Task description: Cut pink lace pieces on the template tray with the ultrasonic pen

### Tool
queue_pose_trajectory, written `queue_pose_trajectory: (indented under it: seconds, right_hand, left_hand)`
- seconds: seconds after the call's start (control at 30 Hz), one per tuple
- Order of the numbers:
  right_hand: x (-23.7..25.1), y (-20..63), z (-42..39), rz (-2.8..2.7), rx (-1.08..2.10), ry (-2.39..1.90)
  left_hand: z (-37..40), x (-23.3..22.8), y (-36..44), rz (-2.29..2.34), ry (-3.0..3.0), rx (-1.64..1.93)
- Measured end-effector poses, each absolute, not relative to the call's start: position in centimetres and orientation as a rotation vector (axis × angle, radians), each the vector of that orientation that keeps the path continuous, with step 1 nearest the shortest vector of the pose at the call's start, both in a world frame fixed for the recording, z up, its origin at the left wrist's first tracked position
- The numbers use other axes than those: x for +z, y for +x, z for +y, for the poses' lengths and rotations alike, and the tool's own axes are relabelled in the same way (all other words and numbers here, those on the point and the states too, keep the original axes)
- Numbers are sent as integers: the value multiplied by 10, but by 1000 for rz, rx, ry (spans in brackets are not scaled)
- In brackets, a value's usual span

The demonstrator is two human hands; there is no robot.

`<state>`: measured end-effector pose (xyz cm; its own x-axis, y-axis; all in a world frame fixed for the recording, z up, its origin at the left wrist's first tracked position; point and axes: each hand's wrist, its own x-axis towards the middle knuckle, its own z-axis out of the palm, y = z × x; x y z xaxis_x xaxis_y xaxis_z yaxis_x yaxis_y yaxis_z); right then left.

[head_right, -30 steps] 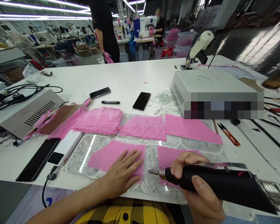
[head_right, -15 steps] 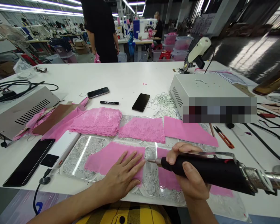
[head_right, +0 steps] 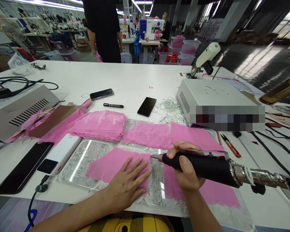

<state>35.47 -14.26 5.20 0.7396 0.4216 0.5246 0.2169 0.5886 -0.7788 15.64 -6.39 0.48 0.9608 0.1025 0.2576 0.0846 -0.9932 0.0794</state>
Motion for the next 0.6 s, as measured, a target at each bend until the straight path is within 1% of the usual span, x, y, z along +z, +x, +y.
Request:
queue_pose_trajectory:
  seconds: [0.6]
  right_hand:
    - [51, 352, -143, -790, 165, -1006]
  left_hand:
    - [-63, 7, 158, 126, 2992, 447]
